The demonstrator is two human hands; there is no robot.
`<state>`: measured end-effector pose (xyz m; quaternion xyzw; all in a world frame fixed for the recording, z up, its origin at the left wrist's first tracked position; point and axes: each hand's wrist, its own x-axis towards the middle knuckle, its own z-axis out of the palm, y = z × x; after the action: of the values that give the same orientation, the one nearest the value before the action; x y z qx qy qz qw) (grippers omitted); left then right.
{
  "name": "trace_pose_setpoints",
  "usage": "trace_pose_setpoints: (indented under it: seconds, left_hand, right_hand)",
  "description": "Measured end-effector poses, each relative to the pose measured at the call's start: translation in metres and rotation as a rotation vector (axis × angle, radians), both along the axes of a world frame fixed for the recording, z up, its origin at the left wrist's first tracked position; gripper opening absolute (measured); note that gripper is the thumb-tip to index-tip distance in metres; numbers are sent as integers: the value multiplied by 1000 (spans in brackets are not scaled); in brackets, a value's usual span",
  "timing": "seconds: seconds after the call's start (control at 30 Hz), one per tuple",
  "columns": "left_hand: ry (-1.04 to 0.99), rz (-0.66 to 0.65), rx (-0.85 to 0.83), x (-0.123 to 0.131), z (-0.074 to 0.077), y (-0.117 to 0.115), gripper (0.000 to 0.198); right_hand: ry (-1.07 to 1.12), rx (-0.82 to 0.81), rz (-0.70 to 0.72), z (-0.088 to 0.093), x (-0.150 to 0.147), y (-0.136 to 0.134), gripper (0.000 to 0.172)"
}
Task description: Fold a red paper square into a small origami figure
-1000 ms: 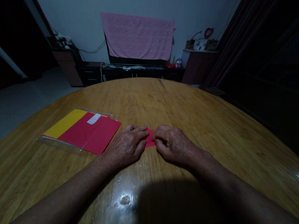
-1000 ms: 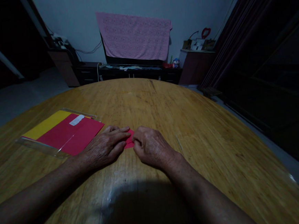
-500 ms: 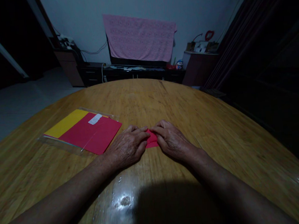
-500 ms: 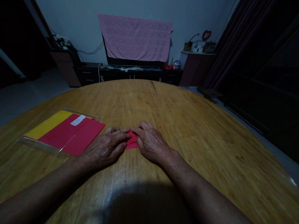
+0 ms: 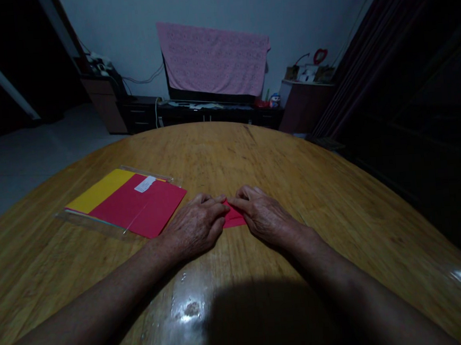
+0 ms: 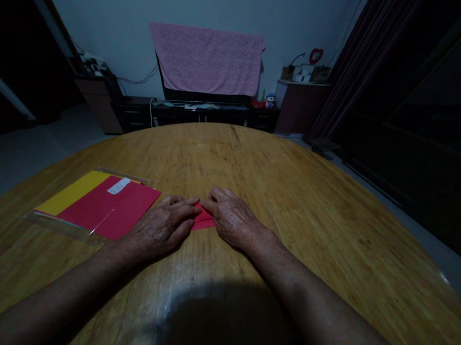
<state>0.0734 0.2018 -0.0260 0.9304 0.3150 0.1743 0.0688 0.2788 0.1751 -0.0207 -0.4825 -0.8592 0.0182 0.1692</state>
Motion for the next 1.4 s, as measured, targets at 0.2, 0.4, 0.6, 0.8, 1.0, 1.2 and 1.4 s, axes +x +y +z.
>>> trace_pose_setpoints:
  seconds: [0.2, 0.4, 0.6, 0.8, 1.0, 1.2, 1.4]
  left_hand:
    - [10, -4, 11, 0, 0, 1, 33]
    - [8, -7, 18, 0, -1, 1, 32]
    - [30, 7, 0, 0, 2, 0, 32]
    - [42, 22, -35, 0, 4, 0, 33]
    - [38, 20, -29, 0, 2, 0, 34]
    - [36, 20, -31, 1, 1, 1, 34]
    - [38, 13, -42, 0, 2, 2, 33]
  right_hand:
    - [34, -31, 20, 4, 6, -6, 26]
    - [76, -45, 17, 3, 8, -8, 31]
    - [99, -67, 19, 1, 12, -8, 34]
    - [128, -73, 24, 0, 18, -10, 33]
    - [129, -66, 9, -4, 21, -12, 33]
    - [149, -43, -2, -11, 30, -12, 34]
    - [119, -44, -13, -13, 35, -13, 35]
